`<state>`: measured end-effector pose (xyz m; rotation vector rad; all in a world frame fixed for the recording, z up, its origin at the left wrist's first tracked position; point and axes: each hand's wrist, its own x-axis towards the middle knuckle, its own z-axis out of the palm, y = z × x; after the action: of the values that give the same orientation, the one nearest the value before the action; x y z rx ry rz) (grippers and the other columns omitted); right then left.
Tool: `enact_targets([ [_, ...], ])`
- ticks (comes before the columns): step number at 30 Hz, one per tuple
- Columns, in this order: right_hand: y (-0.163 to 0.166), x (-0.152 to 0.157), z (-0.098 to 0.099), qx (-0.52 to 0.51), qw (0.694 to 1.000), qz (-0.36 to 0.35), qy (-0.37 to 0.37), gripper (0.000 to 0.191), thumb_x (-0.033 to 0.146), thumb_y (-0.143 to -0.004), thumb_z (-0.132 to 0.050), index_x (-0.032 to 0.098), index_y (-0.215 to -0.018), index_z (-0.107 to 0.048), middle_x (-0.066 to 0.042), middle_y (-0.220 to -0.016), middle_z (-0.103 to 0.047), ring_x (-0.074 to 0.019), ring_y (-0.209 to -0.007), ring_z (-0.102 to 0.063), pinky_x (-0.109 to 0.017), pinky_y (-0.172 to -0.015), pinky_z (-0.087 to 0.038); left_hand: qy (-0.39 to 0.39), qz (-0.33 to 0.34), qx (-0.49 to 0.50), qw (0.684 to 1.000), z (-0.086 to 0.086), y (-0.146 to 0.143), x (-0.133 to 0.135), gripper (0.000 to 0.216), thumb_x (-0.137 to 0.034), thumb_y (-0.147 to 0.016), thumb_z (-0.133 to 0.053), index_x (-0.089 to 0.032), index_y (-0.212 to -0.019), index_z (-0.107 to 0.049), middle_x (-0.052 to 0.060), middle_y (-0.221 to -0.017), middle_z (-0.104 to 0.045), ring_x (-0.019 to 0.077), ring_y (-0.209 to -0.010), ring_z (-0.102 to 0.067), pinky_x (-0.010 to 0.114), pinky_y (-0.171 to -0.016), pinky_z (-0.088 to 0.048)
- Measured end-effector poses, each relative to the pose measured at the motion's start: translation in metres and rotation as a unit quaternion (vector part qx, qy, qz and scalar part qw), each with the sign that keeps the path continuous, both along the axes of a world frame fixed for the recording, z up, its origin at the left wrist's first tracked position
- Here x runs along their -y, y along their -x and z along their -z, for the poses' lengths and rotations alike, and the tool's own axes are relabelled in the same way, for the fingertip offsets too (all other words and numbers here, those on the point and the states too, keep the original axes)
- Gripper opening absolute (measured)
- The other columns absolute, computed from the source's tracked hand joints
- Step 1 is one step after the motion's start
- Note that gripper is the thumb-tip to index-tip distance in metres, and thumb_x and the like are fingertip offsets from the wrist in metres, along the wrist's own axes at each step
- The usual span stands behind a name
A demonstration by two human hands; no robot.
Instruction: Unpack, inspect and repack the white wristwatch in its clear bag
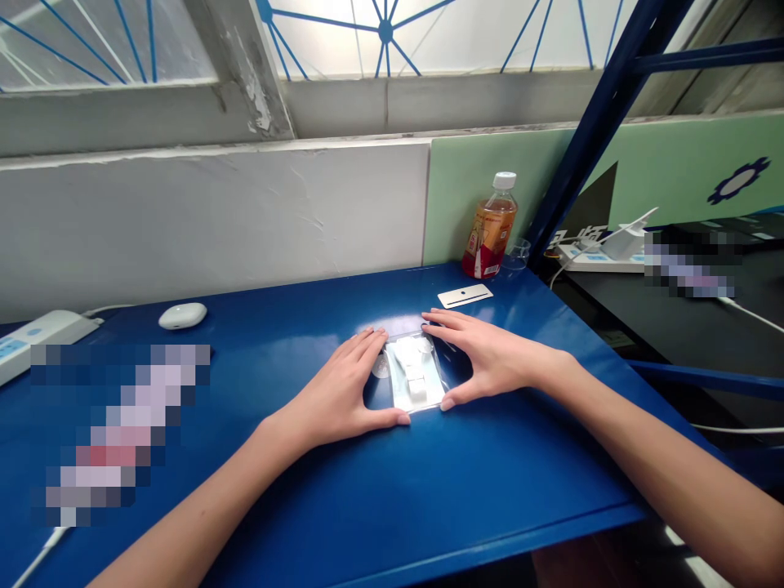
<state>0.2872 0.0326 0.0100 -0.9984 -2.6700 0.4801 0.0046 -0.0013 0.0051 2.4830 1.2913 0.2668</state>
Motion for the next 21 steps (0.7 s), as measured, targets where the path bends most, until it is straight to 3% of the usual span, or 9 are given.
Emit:
enact_targets([
  [4,-0.0001,-0.0001,-0.0013,-0.021,1.000,-0.011,-0.008,0.110,0.066,-0.065,-0.077,0.013,-0.152,-0.036,-0.021,-0.159,-0.031,-0.0382,-0.146,-0.030,-0.052,-0.116,-0.032,-0.005,0.008,0.000,1.000,0.0007,0.0015,0.0004,0.109,-0.076,-0.074,-0.063,-0.016,-0.156,-0.024,0.019,-0.161,-0.026,0.0382,-0.149,-0.020,0.054,-0.117,-0.028],
  [7,0.0011,-0.0002,-0.0041,-0.033,0.999,-0.028,-0.009,0.105,0.066,-0.066,-0.077,0.016,-0.150,-0.040,-0.019,-0.155,-0.039,-0.0375,-0.143,-0.035,-0.052,-0.115,-0.034,-0.006,0.012,-0.002,1.000,0.0005,0.0025,0.0016,0.106,-0.075,-0.077,-0.061,-0.017,-0.157,-0.022,0.018,-0.162,-0.023,0.0377,-0.149,-0.020,0.053,-0.117,-0.028],
  [11,0.0038,-0.0005,-0.0078,-0.027,0.999,-0.019,-0.021,0.080,0.064,-0.077,-0.070,0.018,-0.139,-0.054,-0.017,-0.142,-0.055,-0.0352,-0.133,-0.049,-0.050,-0.108,-0.042,-0.020,0.018,-0.011,1.000,-0.0038,0.0023,0.0043,0.095,-0.068,-0.084,-0.057,-0.016,-0.157,-0.023,0.017,-0.162,-0.024,0.0369,-0.149,-0.021,0.053,-0.117,-0.028],
  [16,0.0060,-0.0015,-0.0083,-0.026,0.998,0.011,-0.049,0.066,0.059,-0.086,-0.062,0.018,-0.137,-0.057,-0.017,-0.120,-0.065,-0.0326,-0.110,-0.060,-0.047,-0.091,-0.051,-0.041,0.027,-0.051,0.997,-0.0089,0.0006,0.0051,0.072,-0.051,-0.096,-0.045,-0.013,-0.155,-0.027,0.016,-0.160,-0.029,0.0329,-0.149,-0.022,0.053,-0.120,-0.021],
  [21,0.0066,-0.0014,-0.0092,-0.027,0.997,0.023,-0.063,0.050,0.055,-0.091,-0.057,0.017,-0.121,-0.069,-0.013,-0.093,-0.068,-0.0277,-0.090,-0.062,-0.040,-0.078,-0.052,-0.080,-0.039,-0.039,0.995,-0.0039,-0.0008,0.0012,0.053,-0.033,-0.101,-0.035,-0.012,-0.149,-0.039,0.017,-0.155,-0.039,0.0313,-0.142,-0.038,0.051,-0.116,-0.031],
])
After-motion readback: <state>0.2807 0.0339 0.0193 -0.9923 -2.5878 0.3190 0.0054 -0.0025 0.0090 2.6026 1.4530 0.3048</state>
